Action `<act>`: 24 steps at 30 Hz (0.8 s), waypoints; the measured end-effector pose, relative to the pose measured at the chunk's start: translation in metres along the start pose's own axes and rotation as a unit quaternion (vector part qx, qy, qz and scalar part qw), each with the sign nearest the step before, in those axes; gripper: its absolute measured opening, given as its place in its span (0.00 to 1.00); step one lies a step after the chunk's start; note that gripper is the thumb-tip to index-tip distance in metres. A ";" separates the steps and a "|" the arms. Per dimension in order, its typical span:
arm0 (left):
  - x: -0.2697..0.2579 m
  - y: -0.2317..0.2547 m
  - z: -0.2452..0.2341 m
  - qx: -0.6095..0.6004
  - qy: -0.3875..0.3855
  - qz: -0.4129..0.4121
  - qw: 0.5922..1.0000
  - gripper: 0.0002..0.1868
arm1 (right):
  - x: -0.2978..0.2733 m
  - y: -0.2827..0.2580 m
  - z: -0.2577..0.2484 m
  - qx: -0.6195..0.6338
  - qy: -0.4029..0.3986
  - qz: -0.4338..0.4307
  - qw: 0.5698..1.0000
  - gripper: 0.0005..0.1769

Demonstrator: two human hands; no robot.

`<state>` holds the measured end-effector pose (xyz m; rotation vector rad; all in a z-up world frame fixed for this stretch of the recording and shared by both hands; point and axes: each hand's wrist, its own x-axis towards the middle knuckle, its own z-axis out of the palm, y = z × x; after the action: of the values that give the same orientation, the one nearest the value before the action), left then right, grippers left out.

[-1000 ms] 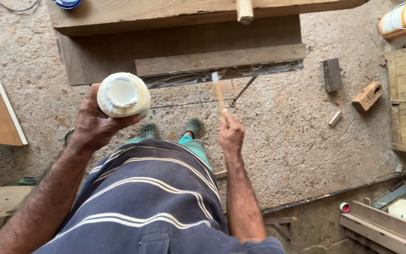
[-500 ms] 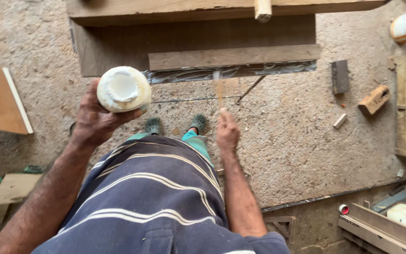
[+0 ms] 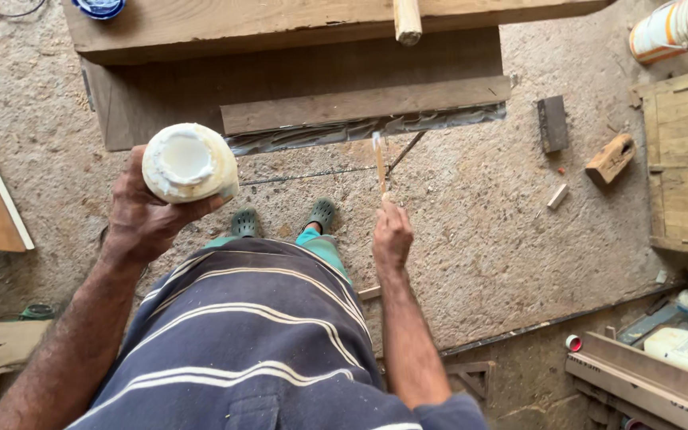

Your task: The person opens a container of white adhesive and uses a brush to apply the glue to the edges of wooden planks on a workbench. The person repeatedly dips the brush into the container and spreads the adhesive along the wood.

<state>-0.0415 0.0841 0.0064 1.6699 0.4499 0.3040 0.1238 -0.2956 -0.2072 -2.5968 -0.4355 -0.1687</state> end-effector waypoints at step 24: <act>0.005 -0.007 0.010 0.020 -0.026 -0.009 0.999 0.34 | 0.005 -0.022 -0.017 0.060 -0.072 0.114 0.989 0.15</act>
<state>-0.0336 0.0784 -0.0019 1.7068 0.4351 0.2397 0.1208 -0.2844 -0.1816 -2.5252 -0.1895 0.1200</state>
